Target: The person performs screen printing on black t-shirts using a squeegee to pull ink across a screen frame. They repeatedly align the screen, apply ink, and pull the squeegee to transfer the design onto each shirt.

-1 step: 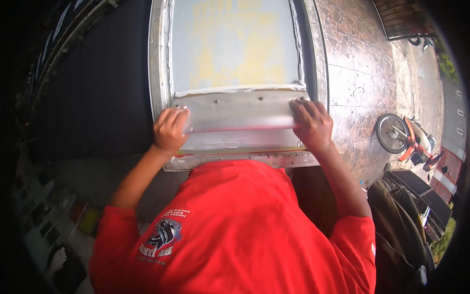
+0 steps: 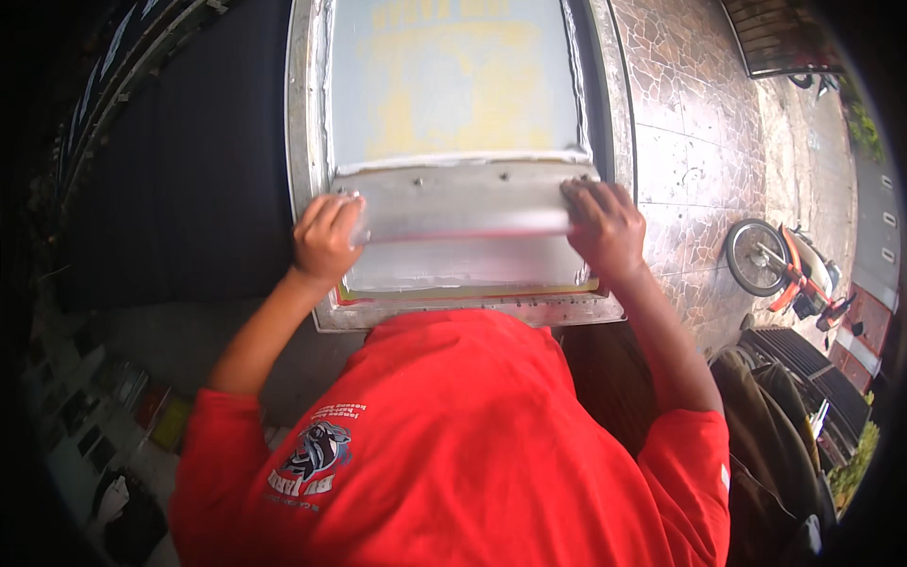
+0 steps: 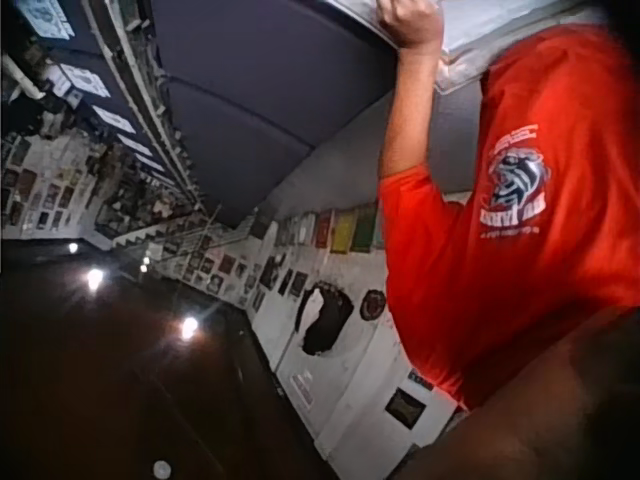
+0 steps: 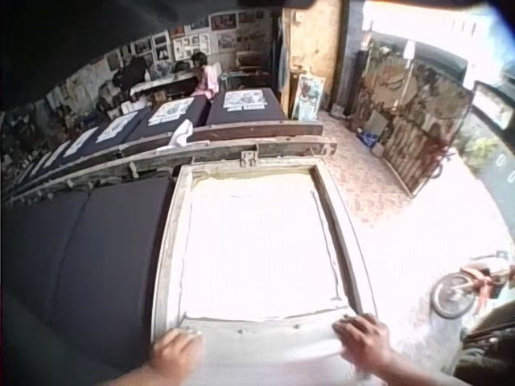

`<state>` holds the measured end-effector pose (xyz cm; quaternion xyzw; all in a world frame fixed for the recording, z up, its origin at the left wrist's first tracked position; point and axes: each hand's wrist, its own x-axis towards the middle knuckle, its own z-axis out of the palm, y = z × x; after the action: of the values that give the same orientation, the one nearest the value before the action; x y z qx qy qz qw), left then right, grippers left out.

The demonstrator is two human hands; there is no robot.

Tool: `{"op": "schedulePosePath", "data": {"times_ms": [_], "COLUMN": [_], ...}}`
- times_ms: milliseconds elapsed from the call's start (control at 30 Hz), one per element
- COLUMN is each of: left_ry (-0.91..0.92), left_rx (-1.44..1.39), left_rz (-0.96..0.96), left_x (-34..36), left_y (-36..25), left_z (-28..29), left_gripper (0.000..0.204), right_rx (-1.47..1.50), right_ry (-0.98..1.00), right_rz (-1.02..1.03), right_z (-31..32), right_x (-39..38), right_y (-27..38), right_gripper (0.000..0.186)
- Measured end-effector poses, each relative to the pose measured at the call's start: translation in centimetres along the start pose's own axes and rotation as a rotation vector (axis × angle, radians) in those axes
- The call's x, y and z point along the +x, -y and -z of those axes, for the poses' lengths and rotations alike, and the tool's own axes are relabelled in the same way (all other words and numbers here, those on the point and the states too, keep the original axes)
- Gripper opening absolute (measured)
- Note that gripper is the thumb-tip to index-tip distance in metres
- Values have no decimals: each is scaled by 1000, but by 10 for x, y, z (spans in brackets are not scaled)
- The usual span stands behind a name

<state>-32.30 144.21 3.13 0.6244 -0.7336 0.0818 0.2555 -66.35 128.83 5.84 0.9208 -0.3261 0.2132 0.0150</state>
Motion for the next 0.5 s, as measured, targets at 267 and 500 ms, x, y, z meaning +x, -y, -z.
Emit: {"op": "schedulePosePath", "data": {"times_ms": [267, 500], "left_ry": [-91, 69], "left_rx": [93, 109], "left_rz": [13, 100], "left_x": [138, 255], "left_y": [101, 175], "left_z": [-50, -51], "left_gripper": [27, 34], "right_rx": [-61, -70], "right_ry": [-96, 71], "right_rz": [44, 8], "right_z": [-55, -60], "right_x": [151, 280], "right_y": [-89, -142], "right_gripper": [29, 19]}}
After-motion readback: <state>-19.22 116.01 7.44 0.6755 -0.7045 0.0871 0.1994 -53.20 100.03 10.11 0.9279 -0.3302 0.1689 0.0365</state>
